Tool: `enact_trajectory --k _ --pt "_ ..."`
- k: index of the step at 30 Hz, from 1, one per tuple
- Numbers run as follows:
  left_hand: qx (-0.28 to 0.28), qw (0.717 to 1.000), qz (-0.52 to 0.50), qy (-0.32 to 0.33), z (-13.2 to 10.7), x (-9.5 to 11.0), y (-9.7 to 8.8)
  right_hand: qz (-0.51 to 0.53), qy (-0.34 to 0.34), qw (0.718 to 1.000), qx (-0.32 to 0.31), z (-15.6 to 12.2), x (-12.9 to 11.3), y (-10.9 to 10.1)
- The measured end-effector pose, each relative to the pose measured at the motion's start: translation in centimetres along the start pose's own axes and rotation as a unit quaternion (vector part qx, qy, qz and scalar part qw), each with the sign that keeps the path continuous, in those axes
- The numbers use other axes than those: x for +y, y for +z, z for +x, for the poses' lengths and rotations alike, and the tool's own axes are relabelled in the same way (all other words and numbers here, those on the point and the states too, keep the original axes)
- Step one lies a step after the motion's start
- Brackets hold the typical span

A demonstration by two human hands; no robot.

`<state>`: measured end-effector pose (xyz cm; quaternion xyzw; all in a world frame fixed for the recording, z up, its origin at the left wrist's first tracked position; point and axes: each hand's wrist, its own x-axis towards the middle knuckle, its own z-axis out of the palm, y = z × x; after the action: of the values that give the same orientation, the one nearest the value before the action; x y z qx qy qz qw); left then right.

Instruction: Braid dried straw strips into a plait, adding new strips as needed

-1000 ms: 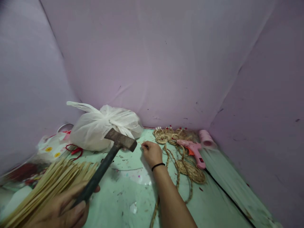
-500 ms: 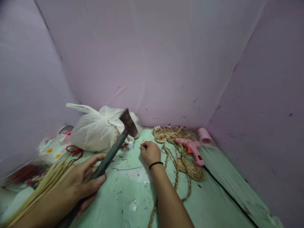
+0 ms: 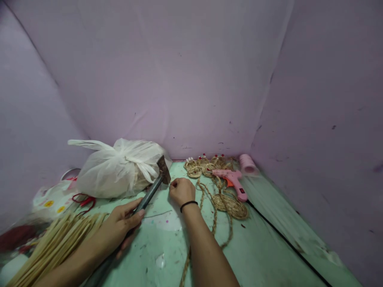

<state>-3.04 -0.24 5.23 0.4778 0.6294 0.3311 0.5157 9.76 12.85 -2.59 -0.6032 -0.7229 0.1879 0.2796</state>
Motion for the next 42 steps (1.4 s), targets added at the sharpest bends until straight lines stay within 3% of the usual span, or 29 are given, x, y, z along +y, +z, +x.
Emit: enact_trajectory --k 5,10,16,28,32,37,42 --pt "0.027 0.999 -0.011 0.020 0.1 -0.6 -0.3 0.013 -0.003 1.000 -0.001 0.1 0.1 0.1" --pt "-0.005 1.000 0.014 0.006 0.4 -0.5 -0.1 0.001 0.001 1.000 -0.002 0.1 0.2 0.2" --pt "0.026 0.998 -0.033 0.040 0.3 0.1 -0.8 -0.013 0.004 1.000 0.006 0.0 0.1 0.4" --pt "-0.009 1.000 -0.019 0.019 0.5 -0.9 0.0 0.009 0.012 1.000 0.000 0.2 0.2 0.4" --pt "-0.009 1.000 0.005 -0.002 0.5 -0.7 -0.1 0.002 0.016 1.000 -0.001 0.2 0.2 0.3" --pt "0.025 0.999 0.009 0.017 0.1 -0.3 -0.5 -0.004 0.023 1.000 -0.003 0.2 0.2 0.3" --pt "-0.005 1.000 0.001 0.008 0.0 -0.2 -0.3 -0.009 0.026 1.000 -0.006 0.2 0.0 0.3"
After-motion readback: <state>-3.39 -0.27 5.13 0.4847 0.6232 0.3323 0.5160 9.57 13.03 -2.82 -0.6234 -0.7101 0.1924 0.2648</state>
